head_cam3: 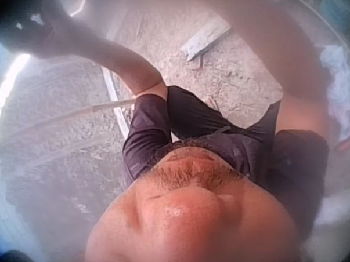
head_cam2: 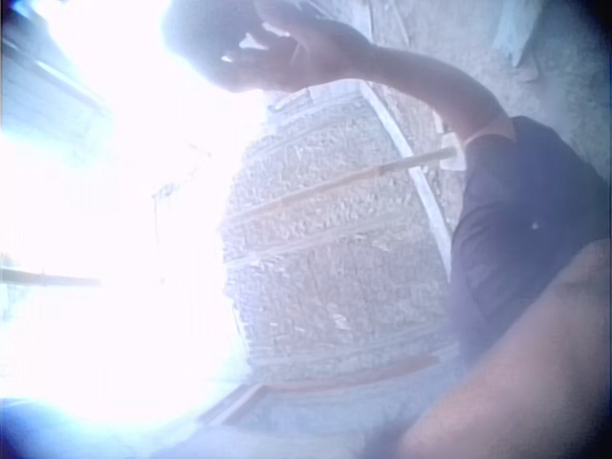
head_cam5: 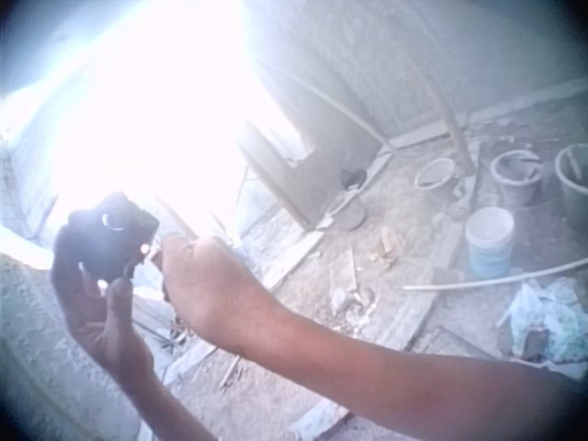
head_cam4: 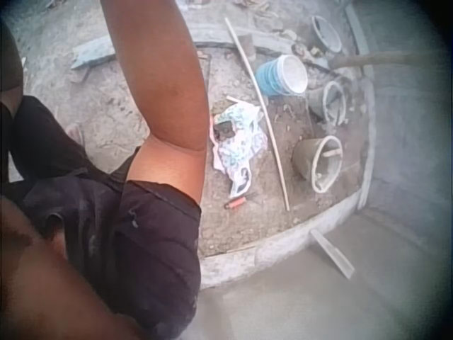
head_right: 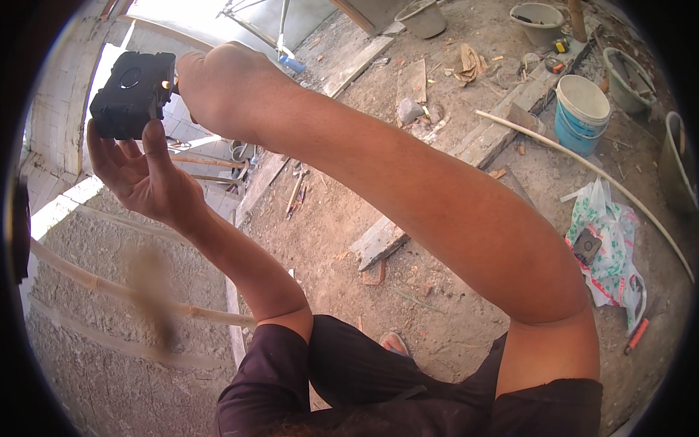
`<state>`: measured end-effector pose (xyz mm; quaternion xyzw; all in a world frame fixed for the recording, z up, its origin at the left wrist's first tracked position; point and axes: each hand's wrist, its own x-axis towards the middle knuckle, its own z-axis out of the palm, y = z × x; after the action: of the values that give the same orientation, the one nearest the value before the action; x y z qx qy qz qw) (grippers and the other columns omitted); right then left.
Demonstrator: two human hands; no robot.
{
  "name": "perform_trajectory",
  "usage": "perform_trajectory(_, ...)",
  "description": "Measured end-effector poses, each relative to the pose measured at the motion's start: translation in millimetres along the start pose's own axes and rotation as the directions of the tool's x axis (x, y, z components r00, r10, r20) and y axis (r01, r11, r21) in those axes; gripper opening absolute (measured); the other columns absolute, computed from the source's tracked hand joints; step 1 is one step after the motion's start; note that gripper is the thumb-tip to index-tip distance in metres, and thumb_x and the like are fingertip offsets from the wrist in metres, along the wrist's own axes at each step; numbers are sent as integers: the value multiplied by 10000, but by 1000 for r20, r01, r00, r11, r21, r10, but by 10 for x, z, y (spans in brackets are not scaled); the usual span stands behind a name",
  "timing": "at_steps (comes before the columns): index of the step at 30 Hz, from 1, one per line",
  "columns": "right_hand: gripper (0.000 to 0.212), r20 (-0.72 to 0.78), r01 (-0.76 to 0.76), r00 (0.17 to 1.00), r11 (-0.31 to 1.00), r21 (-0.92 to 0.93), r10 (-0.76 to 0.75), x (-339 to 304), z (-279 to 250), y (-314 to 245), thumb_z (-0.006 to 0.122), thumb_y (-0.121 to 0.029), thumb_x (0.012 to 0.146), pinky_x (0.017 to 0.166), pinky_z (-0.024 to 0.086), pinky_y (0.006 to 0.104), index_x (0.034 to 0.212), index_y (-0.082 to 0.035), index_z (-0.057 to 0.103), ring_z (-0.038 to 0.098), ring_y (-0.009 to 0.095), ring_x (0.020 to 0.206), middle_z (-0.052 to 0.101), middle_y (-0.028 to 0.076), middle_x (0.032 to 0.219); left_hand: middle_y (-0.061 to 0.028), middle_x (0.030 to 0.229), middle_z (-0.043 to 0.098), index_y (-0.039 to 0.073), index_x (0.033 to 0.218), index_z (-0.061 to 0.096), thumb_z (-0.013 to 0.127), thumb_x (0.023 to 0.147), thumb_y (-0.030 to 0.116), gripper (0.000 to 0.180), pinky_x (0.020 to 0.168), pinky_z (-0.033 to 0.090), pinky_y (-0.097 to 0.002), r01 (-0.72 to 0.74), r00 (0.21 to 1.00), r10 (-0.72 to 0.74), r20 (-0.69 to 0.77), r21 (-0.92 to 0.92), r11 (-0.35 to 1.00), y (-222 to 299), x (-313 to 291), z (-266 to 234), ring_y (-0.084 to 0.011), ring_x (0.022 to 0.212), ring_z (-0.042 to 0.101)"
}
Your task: The person prepares an electrical junction box by using a lighter to soften and seal a small component, handles a length of pipe, and applies black tape to another junction box while working on the floor of a construction site.
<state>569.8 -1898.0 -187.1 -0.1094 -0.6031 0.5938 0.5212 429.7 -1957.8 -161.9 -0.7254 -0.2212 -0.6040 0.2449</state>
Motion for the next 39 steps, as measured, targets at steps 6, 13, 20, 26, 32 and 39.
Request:
perform_trajectory(6, 538, 23, -41, 999, 982, 187, 37, 7, 91, 31, 447, -440, 973, 615, 460, 322, 821, 3, 710, 584, 169, 627, 615, 83, 668, -176, 1342, 550, -38, 1430, 416, 742, 857, -47, 658, 951, 552, -329, 131, 990, -135, -33, -96, 987, -99, -13, -147, -254, 1185, 577)
perform_trajectory(13, 350, -73, 460, 873, 863, -206, -483, 25, -196, 66, 802, -185, 874, 542, 333, 187, 1132, 6, 662, 439, -13, 655, 584, -64, 785, -135, 1257, 582, 17, 1380, 461, 826, 839, 143, 665, 853, 584, -315, 392, 910, -414, 35, -399, 829, -256, -95, 268, -223, 1132, 610)
perform_trajectory(20, 389, -79, 434, 853, 784, -443, -516, -43, 64, 160, 808, -121, 851, 547, 336, 180, 1189, -27, 639, 419, -6, 647, 574, -79, 787, -154, 1259, 594, 4, 1354, 435, 848, 807, 217, 718, 890, 568, -385, 478, 868, -489, 89, -415, 774, -133, -132, 37, -254, 1201, 581)
perform_trajectory(26, 432, -122, 472, 775, 696, -542, -620, 119, -173, 292, 789, -47, 835, 526, 363, 214, 1231, -68, 619, 432, 22, 610, 586, -55, 772, -154, 1238, 618, -8, 1321, 494, 833, 831, 236, 643, 873, 575, -383, 527, 850, -502, 162, -235, 817, -236, -52, 72, -256, 1172, 606)
perform_trajectory(32, 640, 104, 587, 533, 278, -760, -840, 339, -259, 570, 830, -19, 699, 550, 474, 351, 1286, -123, 597, 567, 202, 575, 640, 89, 807, -119, 1098, 701, 13, 1348, 587, 688, 962, 280, 480, 665, 542, -250, 727, 683, -729, 44, -130, 674, -328, -184, -153, -143, 878, 663)
perform_trajectory(39, 702, 172, 498, 595, 193, -846, -785, 83, -502, 457, 752, -27, 714, 622, 547, 420, 1370, -96, 513, 679, 318, 777, 645, 104, 913, -77, 1079, 677, -12, 1368, 555, 670, 961, 272, 509, 673, 575, -231, 792, 603, -776, 184, -257, 554, -315, -275, 100, -109, 869, 640)
